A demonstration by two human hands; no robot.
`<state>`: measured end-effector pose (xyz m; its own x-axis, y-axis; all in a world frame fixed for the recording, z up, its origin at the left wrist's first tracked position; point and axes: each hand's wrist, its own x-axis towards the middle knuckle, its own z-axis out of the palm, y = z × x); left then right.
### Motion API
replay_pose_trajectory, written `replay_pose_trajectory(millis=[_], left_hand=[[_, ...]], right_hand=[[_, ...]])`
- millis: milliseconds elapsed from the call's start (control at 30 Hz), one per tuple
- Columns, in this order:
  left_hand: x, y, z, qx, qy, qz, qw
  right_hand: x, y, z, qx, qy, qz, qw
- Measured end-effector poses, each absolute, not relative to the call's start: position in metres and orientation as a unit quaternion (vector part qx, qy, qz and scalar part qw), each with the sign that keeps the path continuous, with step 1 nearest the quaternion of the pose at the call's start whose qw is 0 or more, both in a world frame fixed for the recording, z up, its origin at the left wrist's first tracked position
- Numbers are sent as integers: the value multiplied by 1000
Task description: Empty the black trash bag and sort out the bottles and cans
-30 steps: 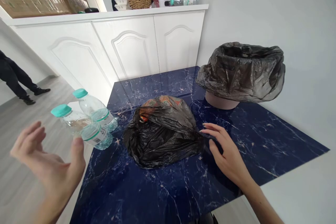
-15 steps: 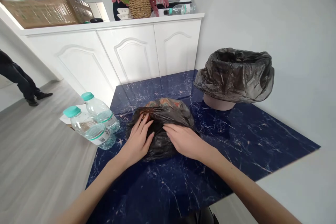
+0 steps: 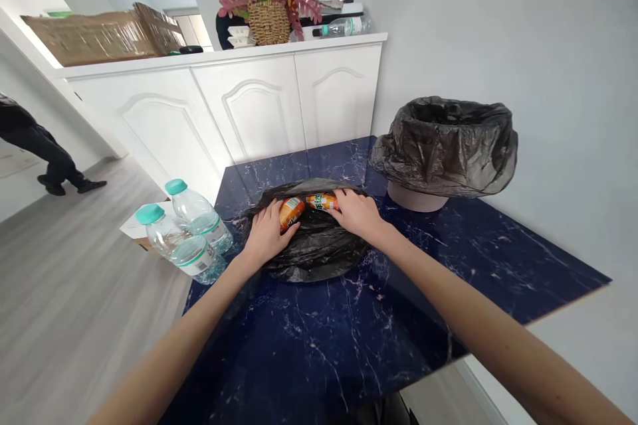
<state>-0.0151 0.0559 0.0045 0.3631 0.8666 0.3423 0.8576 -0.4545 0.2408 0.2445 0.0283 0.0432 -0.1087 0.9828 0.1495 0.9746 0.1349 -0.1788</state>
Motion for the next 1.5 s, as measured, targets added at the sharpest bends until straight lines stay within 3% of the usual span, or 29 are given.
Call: replay_pose_trajectory(millis=[233,633,800,933,1200,1400,1500], left_hand=[[-8,57,4,818,522,233,63],[14,24,2,796,502,303,149],[30,16,-5,777,495,343,182],[30,14,-8,760,501,358,210],[23,14,-14,730,511,376,254],[21,14,-19,705,526,403,252],[22,14,-22,705,522,409,250]], right_hand=[[259,52,27,-650,-749,49,115],[360,10,32,-565,-813,91,105],[338,-14,53,-610,-786,-2,102],[304,-14,62,-562,-821,-54,82],[289,29,37,-553,-831,2,63],[309,30,39,-528,-837,71,125],[313,11,51,-485,-826,146,248]])
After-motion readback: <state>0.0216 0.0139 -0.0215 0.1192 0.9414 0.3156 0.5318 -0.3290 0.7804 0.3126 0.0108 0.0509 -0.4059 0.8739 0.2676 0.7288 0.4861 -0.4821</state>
